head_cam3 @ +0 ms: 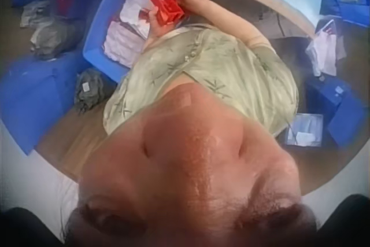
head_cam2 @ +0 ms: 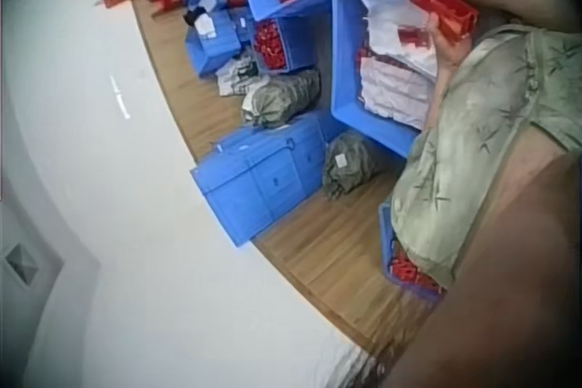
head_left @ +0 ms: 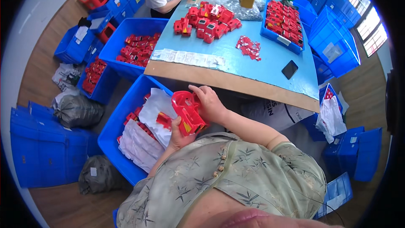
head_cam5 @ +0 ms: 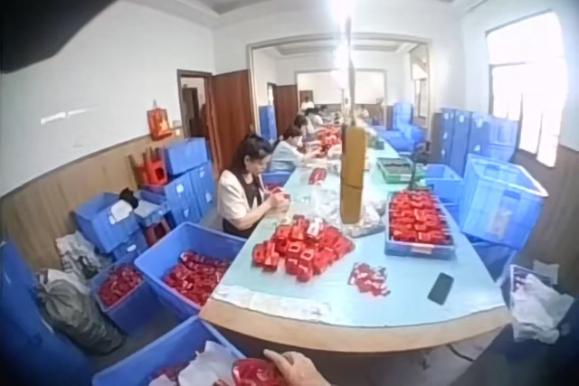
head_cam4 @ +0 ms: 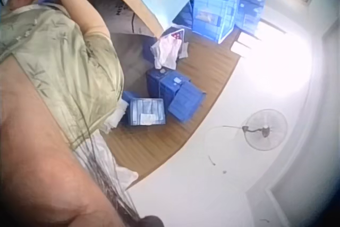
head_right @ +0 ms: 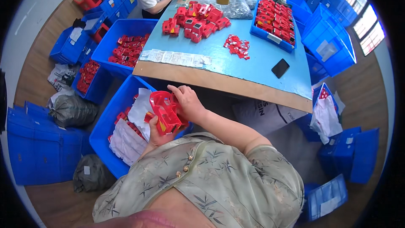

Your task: The person assembles toy cars by attaching small components to plastic car bodies by hand and places the assembled cars into a blue storage bin.

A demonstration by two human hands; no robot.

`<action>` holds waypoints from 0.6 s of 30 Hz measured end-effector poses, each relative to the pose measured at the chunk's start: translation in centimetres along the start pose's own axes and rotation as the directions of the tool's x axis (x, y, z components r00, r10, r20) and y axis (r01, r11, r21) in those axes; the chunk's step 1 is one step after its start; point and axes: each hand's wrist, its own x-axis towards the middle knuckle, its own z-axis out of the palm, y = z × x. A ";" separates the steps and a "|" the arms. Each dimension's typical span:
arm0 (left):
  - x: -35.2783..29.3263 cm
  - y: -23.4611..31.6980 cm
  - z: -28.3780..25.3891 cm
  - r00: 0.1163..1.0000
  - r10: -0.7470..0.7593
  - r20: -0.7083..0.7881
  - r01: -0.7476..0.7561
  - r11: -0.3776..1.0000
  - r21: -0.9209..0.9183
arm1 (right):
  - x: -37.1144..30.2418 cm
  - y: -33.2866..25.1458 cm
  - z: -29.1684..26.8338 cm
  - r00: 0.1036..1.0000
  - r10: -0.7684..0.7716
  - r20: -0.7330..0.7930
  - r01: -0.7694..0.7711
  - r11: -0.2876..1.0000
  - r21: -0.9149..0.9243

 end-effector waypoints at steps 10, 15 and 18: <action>6.1 -2.2 3.4 0.993 -0.111 0.037 0.112 0.993 -0.026 | -1.7 5.5 -4.0 0.987 0.151 -0.052 -0.150 0.988 0.017; 9.3 -5.0 5.5 0.980 -0.135 -0.145 0.156 0.977 0.146 | -3.6 10.8 -4.0 0.977 0.207 -0.049 -0.200 0.972 0.126; 11.5 -6.1 5.5 0.961 -0.216 -0.170 0.238 0.964 0.122 | -4.4 15.0 -5.8 0.970 0.226 0.090 -0.243 0.927 0.286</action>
